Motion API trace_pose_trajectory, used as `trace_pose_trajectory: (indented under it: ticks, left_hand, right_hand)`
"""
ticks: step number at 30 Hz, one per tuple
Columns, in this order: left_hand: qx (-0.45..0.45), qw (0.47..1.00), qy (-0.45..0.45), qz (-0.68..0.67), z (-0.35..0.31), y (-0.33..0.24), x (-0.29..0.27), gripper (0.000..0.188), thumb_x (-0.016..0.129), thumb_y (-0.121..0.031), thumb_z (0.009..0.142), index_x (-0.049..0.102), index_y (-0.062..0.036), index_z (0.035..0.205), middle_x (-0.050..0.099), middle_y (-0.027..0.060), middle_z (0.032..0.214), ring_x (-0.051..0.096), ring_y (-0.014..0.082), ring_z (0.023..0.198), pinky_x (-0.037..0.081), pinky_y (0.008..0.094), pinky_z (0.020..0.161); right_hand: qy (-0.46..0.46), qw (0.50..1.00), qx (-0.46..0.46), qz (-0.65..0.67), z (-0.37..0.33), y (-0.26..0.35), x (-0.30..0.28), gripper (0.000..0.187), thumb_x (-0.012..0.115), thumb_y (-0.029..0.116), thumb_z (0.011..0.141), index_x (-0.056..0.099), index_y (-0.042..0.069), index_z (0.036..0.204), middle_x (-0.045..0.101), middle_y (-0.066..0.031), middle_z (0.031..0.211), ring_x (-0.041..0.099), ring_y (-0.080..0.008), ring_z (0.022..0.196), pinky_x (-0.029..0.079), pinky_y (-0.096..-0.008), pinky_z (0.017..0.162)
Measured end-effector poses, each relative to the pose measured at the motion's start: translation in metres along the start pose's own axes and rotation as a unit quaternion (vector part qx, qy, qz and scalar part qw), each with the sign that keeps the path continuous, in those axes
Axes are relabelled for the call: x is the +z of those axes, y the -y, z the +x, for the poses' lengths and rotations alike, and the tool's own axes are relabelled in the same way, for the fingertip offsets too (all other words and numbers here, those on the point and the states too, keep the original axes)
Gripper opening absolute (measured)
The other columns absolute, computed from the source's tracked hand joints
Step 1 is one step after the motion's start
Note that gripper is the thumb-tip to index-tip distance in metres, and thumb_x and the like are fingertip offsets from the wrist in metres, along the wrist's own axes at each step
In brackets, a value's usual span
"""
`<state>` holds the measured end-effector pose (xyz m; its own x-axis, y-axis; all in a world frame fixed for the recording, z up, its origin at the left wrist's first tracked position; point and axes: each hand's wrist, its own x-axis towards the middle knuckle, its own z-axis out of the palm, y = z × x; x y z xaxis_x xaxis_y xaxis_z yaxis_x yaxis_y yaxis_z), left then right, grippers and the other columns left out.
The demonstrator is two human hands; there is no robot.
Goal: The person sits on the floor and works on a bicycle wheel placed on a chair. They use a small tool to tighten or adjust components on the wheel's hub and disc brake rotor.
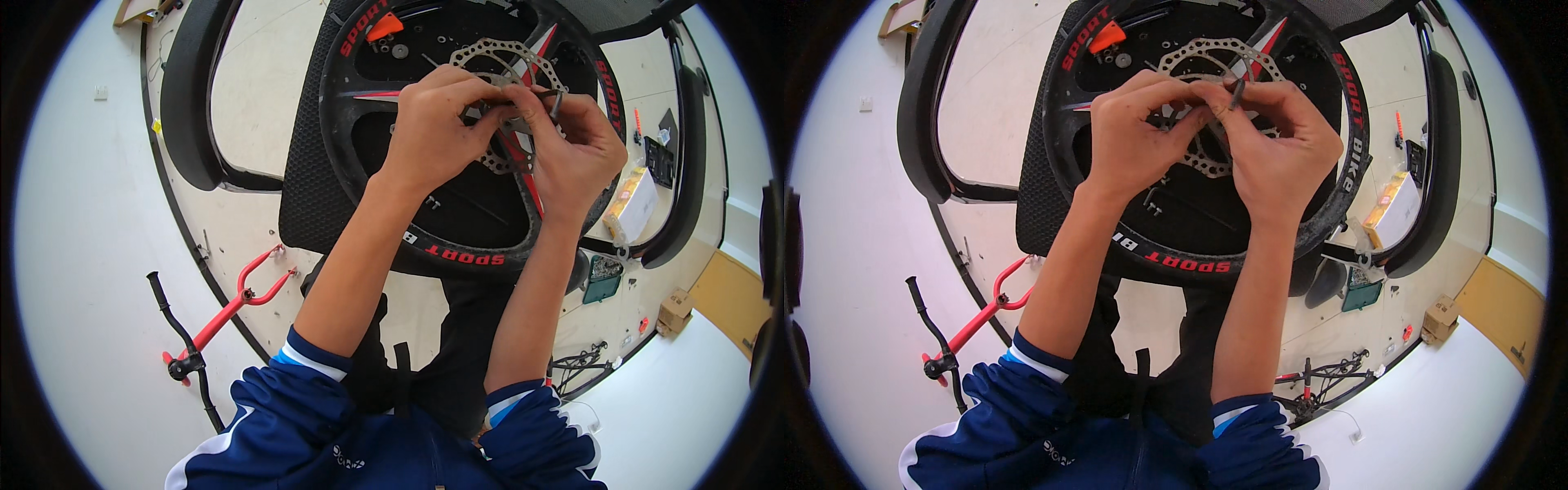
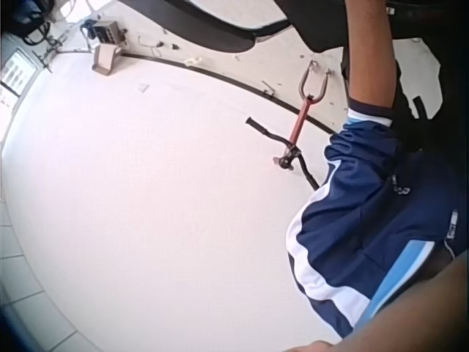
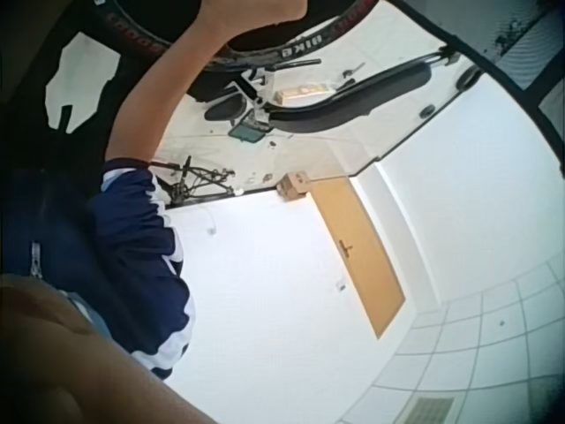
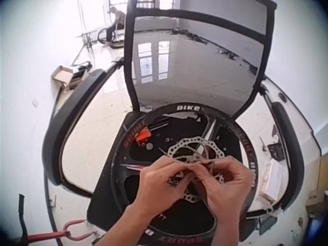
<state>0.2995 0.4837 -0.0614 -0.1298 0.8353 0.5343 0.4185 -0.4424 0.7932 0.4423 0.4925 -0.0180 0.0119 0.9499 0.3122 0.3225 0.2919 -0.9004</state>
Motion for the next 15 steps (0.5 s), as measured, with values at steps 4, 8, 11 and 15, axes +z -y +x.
trace_pose_trajectory:
  ticks: [4, 8, 11, 15]
  left_hand:
    - [0.006, 1.000, 0.006, -0.001, 0.001, -0.001, 0.001, 0.022, 0.077, 0.002, 0.074, 0.076, -0.0023, 0.095, 0.071, 0.0100, 0.084, 0.069, 0.0227, 0.073, 0.054, 0.0287, 0.065]
    - [0.031, 0.999, 0.021, -0.006, 0.004, 0.002, 0.000, 0.021, 0.074, 0.005, 0.075, 0.075, -0.0012, 0.094, 0.072, 0.0103, 0.086, 0.069, 0.0240, 0.080, 0.054, 0.0306, 0.069]
    - [0.060, 0.997, 0.047, 0.004, 0.006, 0.006, -0.006, 0.021, 0.074, 0.006, 0.074, 0.075, -0.0013, 0.094, 0.072, 0.0106, 0.089, 0.068, 0.0240, 0.085, 0.054, 0.0313, 0.071]
    - [0.063, 0.997, 0.032, -0.015, 0.007, 0.000, -0.009, 0.021, 0.074, 0.006, 0.073, 0.075, -0.0017, 0.093, 0.072, 0.0102, 0.088, 0.068, 0.0234, 0.083, 0.054, 0.0304, 0.070]
  right_hand:
    - [0.017, 0.998, -0.030, 0.056, 0.002, -0.006, 0.001, 0.021, 0.073, -0.003, 0.086, 0.073, -0.003, 0.107, 0.076, -0.0102, 0.095, 0.072, -0.0133, 0.087, 0.056, -0.0244, 0.079]
    - [0.054, 0.991, -0.021, 0.121, 0.003, -0.001, 0.000, 0.020, 0.069, -0.004, 0.088, 0.073, -0.003, 0.108, 0.076, -0.0110, 0.100, 0.072, -0.0145, 0.092, 0.056, -0.0251, 0.082]
    - [0.071, 0.994, -0.011, 0.086, 0.003, 0.000, -0.004, 0.020, 0.070, -0.002, 0.090, 0.072, -0.003, 0.110, 0.075, -0.0152, 0.103, 0.072, -0.0179, 0.095, 0.057, -0.0300, 0.088]
    - [0.013, 1.000, 0.001, 0.018, 0.000, -0.004, 0.000, 0.022, 0.078, -0.001, 0.081, 0.074, -0.003, 0.103, 0.075, -0.0071, 0.090, 0.070, -0.0119, 0.083, 0.054, -0.0223, 0.076]
